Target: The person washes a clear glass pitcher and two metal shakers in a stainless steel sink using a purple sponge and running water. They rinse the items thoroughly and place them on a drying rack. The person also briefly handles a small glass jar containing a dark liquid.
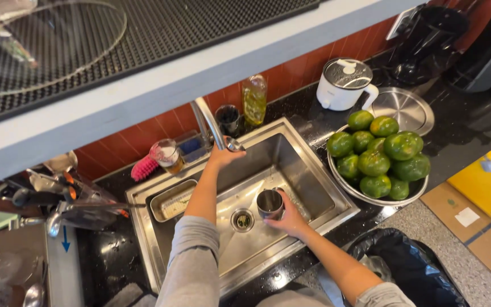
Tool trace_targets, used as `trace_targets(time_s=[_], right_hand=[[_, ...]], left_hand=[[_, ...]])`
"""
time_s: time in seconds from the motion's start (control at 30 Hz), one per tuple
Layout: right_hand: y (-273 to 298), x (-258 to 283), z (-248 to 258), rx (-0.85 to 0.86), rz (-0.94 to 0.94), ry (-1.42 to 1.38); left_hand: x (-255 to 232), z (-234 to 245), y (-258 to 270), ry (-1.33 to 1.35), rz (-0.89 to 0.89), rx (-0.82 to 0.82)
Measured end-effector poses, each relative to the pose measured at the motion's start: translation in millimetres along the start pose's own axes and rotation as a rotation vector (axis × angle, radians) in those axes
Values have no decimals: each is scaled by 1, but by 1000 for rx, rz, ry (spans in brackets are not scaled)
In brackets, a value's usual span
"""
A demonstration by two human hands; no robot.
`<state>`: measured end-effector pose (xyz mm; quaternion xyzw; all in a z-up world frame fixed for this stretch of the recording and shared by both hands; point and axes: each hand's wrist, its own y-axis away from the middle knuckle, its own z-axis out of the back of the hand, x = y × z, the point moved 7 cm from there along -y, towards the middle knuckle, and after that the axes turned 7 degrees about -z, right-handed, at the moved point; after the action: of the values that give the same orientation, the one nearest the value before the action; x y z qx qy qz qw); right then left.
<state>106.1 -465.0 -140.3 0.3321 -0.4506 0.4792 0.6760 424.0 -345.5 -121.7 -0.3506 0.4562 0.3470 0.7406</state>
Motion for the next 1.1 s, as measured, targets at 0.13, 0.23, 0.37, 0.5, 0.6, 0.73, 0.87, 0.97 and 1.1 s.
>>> trace_targets(time_s=[0.13, 0.23, 0.37, 0.5, 0.6, 0.73, 0.87, 0.97, 1.1], right_hand=[[6, 2, -1, 5, 36, 10], [4, 6, 3, -15, -68, 28], [7, 19, 4, 2, -2, -111], [7, 18, 7, -35, -63, -49], [6, 19, 6, -42, -60, -101], [9, 22, 12, -72, -21, -248], [7, 22, 14, -74, -73, -213], [6, 11, 9, -43, -98, -279], [2, -12, 7, -88, -82, -198]], left_hand=[[-10, 7, 11, -210, -8, 32], [-21, 12, 24, -328, -98, 126], [-42, 13, 39, -365, -74, 245], [-38, -15, 66, -401, -64, 329], [-31, -40, 83, -242, -15, 253], [21, -66, 97, 252, 214, -23], [33, -74, 106, 375, 382, -69], [34, -75, 113, 355, 376, -69], [33, -76, 119, 453, 187, -33]])
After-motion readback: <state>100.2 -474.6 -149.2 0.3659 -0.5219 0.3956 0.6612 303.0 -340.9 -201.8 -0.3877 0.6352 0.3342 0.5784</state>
